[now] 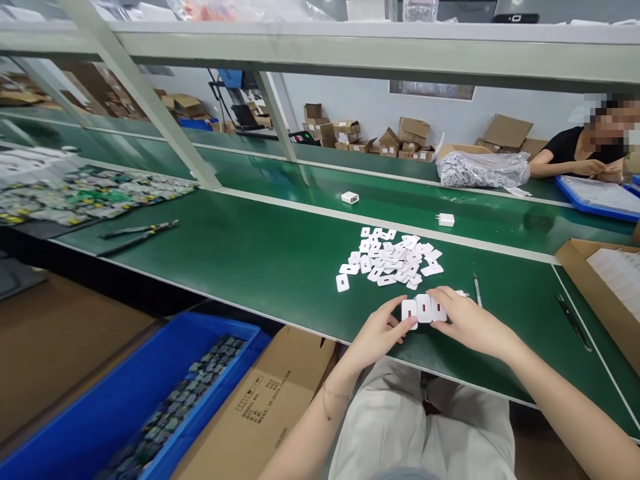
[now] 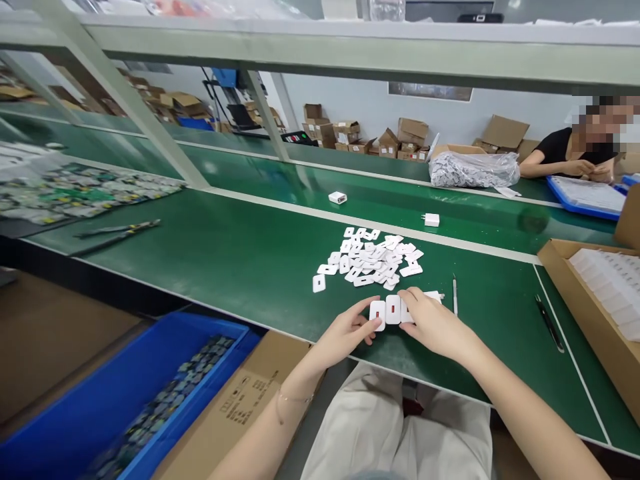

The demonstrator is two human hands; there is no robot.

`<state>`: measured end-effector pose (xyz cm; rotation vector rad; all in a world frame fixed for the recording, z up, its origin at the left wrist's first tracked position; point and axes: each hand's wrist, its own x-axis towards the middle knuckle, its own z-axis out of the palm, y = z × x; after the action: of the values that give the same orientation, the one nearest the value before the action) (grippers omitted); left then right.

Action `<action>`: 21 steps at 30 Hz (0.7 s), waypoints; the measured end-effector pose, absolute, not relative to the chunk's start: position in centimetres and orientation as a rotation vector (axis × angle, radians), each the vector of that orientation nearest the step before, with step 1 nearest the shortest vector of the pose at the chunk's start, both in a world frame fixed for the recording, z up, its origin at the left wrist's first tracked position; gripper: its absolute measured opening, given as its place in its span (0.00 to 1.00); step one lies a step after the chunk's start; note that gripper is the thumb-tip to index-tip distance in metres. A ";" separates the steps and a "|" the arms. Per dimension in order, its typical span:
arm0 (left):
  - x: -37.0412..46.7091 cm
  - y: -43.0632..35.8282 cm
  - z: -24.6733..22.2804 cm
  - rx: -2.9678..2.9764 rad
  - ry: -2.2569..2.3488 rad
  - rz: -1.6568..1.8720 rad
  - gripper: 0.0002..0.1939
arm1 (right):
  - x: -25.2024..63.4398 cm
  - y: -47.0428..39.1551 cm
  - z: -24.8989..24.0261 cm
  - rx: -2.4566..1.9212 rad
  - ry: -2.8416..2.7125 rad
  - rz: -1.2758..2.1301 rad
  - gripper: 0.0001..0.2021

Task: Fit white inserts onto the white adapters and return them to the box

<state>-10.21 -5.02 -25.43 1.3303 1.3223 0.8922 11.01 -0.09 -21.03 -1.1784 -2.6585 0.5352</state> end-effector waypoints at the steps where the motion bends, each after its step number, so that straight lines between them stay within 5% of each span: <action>1: -10.0 -4.8 -25.3 1.356 1.327 0.881 0.34 | 11.2 -0.2 -21.1 -1.168 -2.655 0.548 0.20; 9: -9.4 -6.4 -26.0 1.583 1.272 1.074 0.21 | 12.7 -3.7 -24.3 -1.024 -2.498 0.549 0.20; 17: -10.2 -6.9 -27.3 1.845 1.263 1.028 0.20 | 13.4 -4.0 -26.8 -1.019 -2.185 0.920 0.26; 21: -10.7 -6.6 -27.4 1.868 1.310 0.984 0.19 | 13.0 -3.8 -26.3 -0.997 -2.183 0.959 0.20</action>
<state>-10.71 -6.59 -27.35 1.8678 1.3105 0.9838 12.97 -3.78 -26.26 -0.9972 -2.1825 0.9586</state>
